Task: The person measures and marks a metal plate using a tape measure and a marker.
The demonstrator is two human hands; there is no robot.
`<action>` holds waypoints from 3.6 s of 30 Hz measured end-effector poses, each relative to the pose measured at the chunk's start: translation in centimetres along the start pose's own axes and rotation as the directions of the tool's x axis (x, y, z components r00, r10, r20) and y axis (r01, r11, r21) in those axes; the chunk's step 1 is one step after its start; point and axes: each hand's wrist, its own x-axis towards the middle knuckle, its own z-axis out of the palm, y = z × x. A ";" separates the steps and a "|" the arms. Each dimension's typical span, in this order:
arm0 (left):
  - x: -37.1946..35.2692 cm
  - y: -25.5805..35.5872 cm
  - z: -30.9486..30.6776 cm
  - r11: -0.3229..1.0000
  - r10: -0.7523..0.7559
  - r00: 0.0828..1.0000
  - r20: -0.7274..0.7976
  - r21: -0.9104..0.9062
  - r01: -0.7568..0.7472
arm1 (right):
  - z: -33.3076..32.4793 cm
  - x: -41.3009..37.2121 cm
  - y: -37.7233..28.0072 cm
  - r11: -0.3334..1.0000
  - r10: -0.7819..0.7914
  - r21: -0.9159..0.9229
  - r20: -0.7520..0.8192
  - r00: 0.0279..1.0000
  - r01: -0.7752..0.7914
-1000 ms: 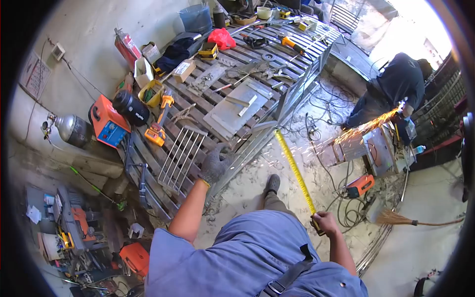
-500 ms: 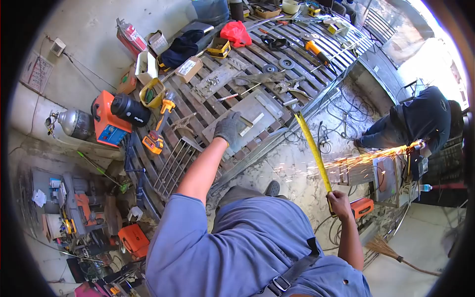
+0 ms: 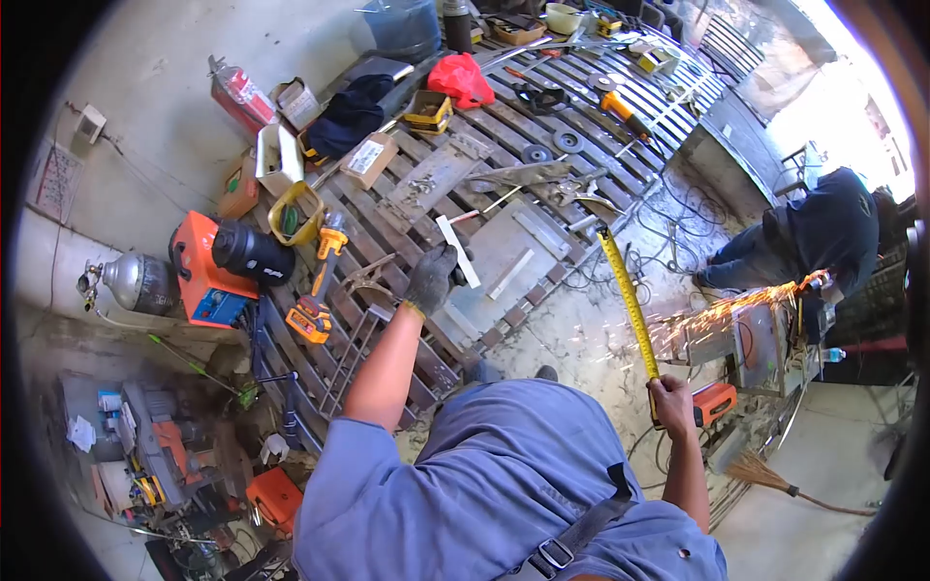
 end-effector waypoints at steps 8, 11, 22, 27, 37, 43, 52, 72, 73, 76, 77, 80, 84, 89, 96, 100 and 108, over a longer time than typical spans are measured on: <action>-7.5 6.6 2.6 0.996 0.061 0.996 0.068 -0.074 -0.056 | 3.5 2.0 -7.1 0.993 -0.098 -0.062 0.048 0.994 0.101; -6.6 5.6 1.4 0.998 0.070 0.993 0.094 -0.010 -0.070 | 3.7 1.8 -7.7 0.990 -0.117 -0.073 0.048 0.992 0.120; 4.2 -6.4 -6.7 0.393 0.013 0.995 0.099 0.915 -0.096 | 3.5 -0.1 -3.6 0.998 -0.021 -0.055 -0.062 0.998 0.018; 6.1 -6.9 -3.6 -0.088 -0.029 0.999 -0.031 0.996 0.028 | 3.7 -2.0 -3.0 0.999 0.014 -0.032 -0.103 0.995 -0.017; 6.4 -7.8 8.6 -0.268 0.023 0.981 0.193 0.947 -0.180 | 4.6 -4.7 -1.5 0.996 0.085 0.030 -0.133 0.987 -0.082; 8.6 -12.0 8.8 -0.460 -0.067 0.988 0.139 0.875 -0.154 | 4.9 -5.1 1.2 0.991 0.118 0.080 -0.149 0.982 -0.107; 0.9 -10.0 5.8 -0.481 -0.085 0.956 0.282 0.828 -0.287 | 6.6 -2.5 0.1 0.990 0.088 0.123 -0.099 0.991 -0.075; -15.7 -4.5 3.4 0.918 0.137 0.939 0.315 0.317 -0.240 | 25.4 0.7 -25.9 0.533 -0.639 0.036 0.672 0.374 0.845; -16.6 -4.3 2.9 0.875 0.233 0.927 0.293 0.352 -0.332 | 26.3 1.6 -24.5 0.387 -0.741 -0.010 0.592 0.317 0.922; -19.5 -6.1 0.0 0.970 -0.055 0.998 -0.026 -0.237 0.047 | 26.7 6.1 -21.9 0.417 -0.676 -0.258 0.553 0.487 0.871; -20.8 -6.8 -0.8 0.948 -0.036 0.997 -0.067 -0.318 0.013 | 27.2 8.0 -20.2 0.407 -0.622 -0.444 0.505 0.599 0.798; -24.8 -8.4 -3.5 0.878 -0.019 0.974 -0.227 -0.470 -0.092 | 27.0 12.4 -16.2 0.259 -0.630 -0.592 0.495 0.598 0.764; -30.2 -13.4 -7.8 0.897 -0.026 0.874 -0.486 -0.398 -0.194 | 27.1 16.3 -12.6 0.094 -0.692 -0.421 0.624 0.363 0.902; -33.5 -13.3 -7.3 0.900 -0.069 0.847 -0.527 -0.399 -0.175 | 27.4 16.8 -12.1 0.132 -0.742 -0.351 0.585 0.327 0.927; -32.6 -13.2 -7.2 0.969 -0.024 0.852 -0.522 -0.222 -0.109 | 26.8 15.2 -14.1 0.014 -0.723 -0.435 0.618 0.310 0.901; -32.8 -14.0 -8.4 0.959 -0.073 0.880 -0.469 -0.276 -0.067 | 28.3 11.7 -16.5 -0.084 -0.771 -0.383 0.610 0.184 0.920; -32.8 -12.5 -8.4 0.936 -0.081 0.919 -0.386 -0.346 -0.062 | 31.0 10.8 -15.5 0.004 -0.639 -0.171 0.757 0.133 0.985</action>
